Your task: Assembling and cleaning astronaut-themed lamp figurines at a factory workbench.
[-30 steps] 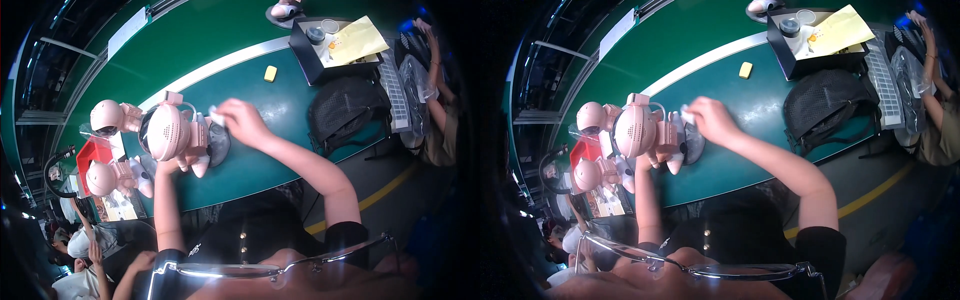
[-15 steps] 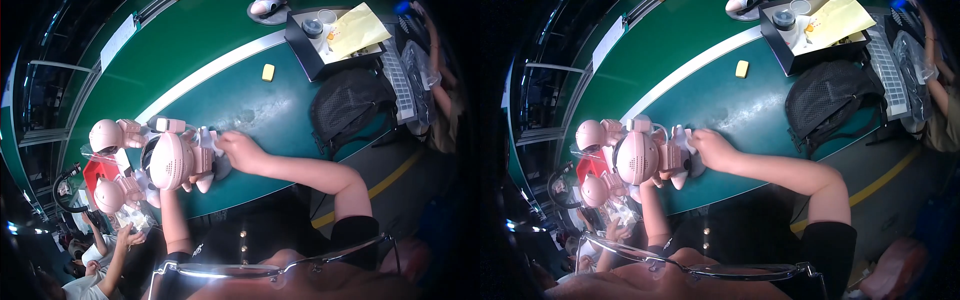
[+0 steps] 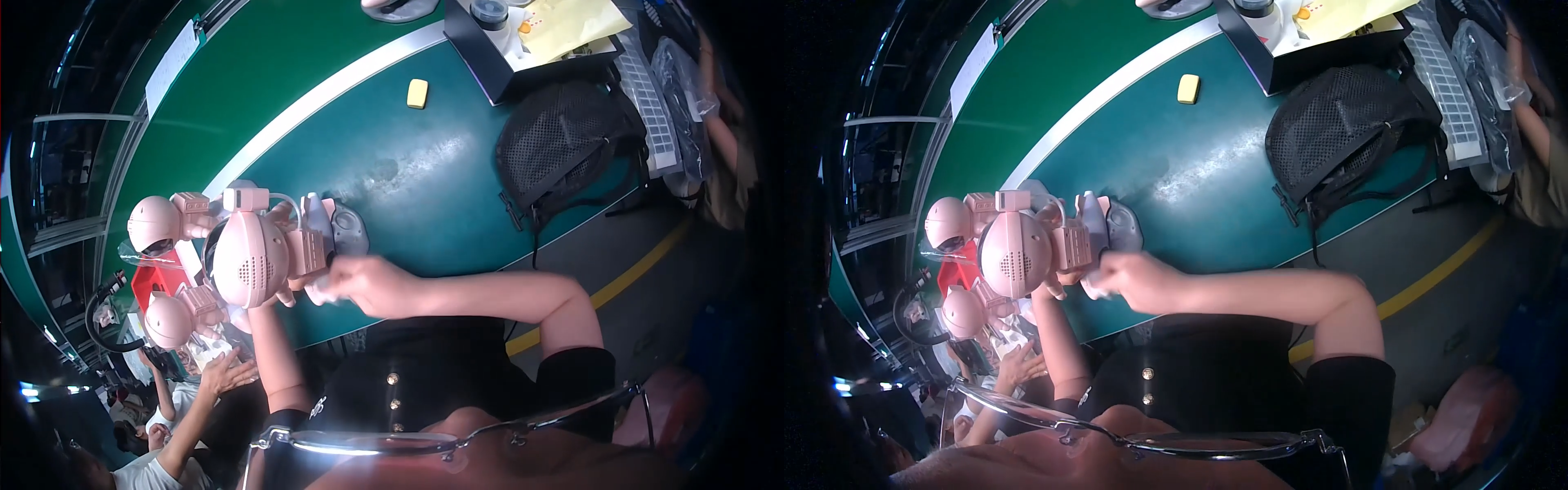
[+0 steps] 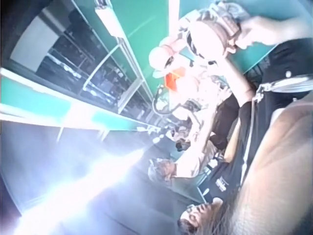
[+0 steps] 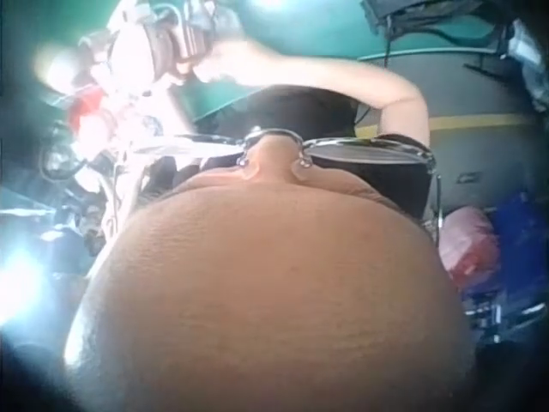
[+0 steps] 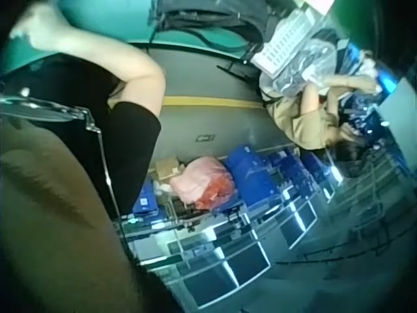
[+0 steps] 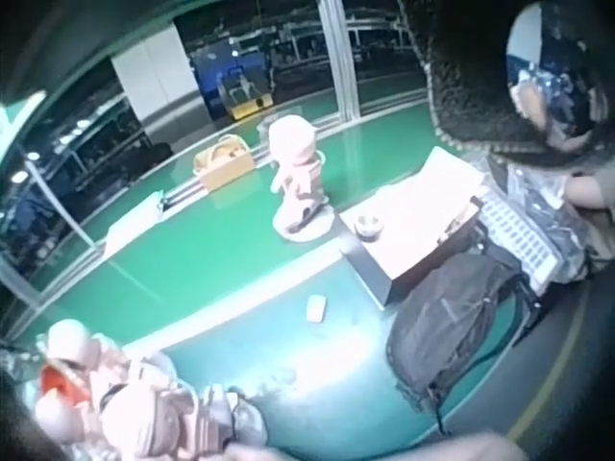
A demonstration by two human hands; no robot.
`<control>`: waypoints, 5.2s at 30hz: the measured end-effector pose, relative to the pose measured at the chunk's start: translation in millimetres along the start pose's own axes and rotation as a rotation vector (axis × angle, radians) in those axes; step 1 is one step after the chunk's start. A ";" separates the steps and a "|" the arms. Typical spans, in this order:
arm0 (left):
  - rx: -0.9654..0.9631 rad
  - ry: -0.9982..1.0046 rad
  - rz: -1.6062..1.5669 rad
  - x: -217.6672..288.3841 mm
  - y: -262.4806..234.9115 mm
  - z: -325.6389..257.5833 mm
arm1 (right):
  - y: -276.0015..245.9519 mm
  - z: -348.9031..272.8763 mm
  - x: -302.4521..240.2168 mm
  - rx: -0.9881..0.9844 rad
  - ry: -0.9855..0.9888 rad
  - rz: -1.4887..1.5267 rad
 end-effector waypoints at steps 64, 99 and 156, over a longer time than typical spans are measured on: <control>0.743 0.175 0.501 -37.4 61.1 39.5 | -8.3 49.4 -7.3 0.252 -0.506 -1.522; 1.080 0.519 0.243 -43.8 29.9 -14.7 | -145.7 -6.2 -58.4 0.458 0.033 -0.627; 0.251 0.316 -1.340 73.0 19.3 60.1 | -80.0 95.1 -23.7 0.789 -0.277 0.015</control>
Point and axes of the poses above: each hand's wrist, its own z-axis towards the middle knuckle, its own y-axis out of the palm, x = y × z, the point moved 1 cm from there along z, towards the middle knuckle, and after that the axes turned 7 degrees about x, right-handed, at the moved point
